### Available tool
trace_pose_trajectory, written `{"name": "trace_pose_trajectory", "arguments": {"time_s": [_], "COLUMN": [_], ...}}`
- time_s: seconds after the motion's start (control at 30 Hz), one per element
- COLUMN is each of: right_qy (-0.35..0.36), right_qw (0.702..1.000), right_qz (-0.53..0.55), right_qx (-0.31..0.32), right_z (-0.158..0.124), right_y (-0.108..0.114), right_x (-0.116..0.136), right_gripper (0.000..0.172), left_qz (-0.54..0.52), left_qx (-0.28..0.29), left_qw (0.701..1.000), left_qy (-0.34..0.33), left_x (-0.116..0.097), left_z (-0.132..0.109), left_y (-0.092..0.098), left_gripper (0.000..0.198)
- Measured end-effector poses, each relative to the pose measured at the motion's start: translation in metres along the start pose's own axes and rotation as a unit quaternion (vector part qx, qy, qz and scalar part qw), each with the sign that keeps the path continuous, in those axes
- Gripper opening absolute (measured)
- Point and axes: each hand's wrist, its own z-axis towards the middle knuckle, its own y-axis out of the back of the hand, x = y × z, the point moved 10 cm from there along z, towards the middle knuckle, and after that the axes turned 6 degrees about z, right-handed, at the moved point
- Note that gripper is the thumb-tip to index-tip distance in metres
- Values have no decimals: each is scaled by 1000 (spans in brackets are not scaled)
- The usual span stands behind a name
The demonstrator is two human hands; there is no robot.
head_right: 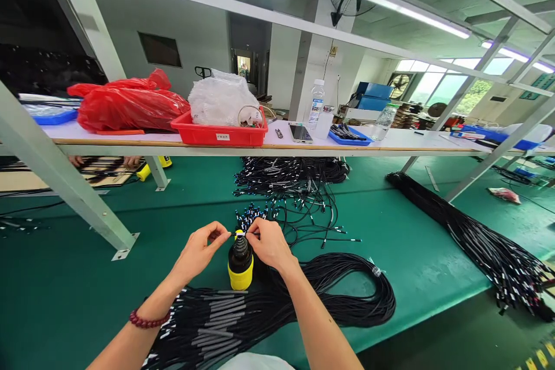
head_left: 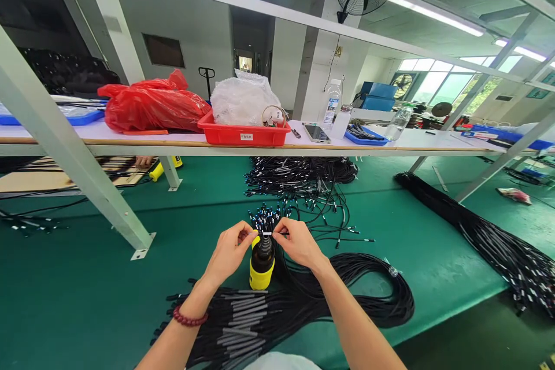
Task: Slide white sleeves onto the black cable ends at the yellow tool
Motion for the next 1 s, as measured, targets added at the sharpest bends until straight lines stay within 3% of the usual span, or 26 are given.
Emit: {"name": "trace_pose_trajectory", "arguments": {"time_s": [0.13, 0.4, 1.0], "right_qy": [5, 10, 3], "right_qw": [1000, 1000, 1000], "right_qz": [13, 26, 3], "right_qx": [6, -1, -9], "right_z": [-3, -2, 0], "right_y": [3, 6, 5], "right_x": [3, 9, 1], "right_gripper": [12, 13, 12], "left_qz": [-2, 30, -3], "left_qx": [3, 33, 19], "left_qw": [1000, 999, 1000], "left_qy": [8, 5, -11], "left_x": [-1, -4, 0], "left_z": [-1, -2, 0], "left_y": [3, -1, -5], "left_gripper": [29, 52, 26]}}
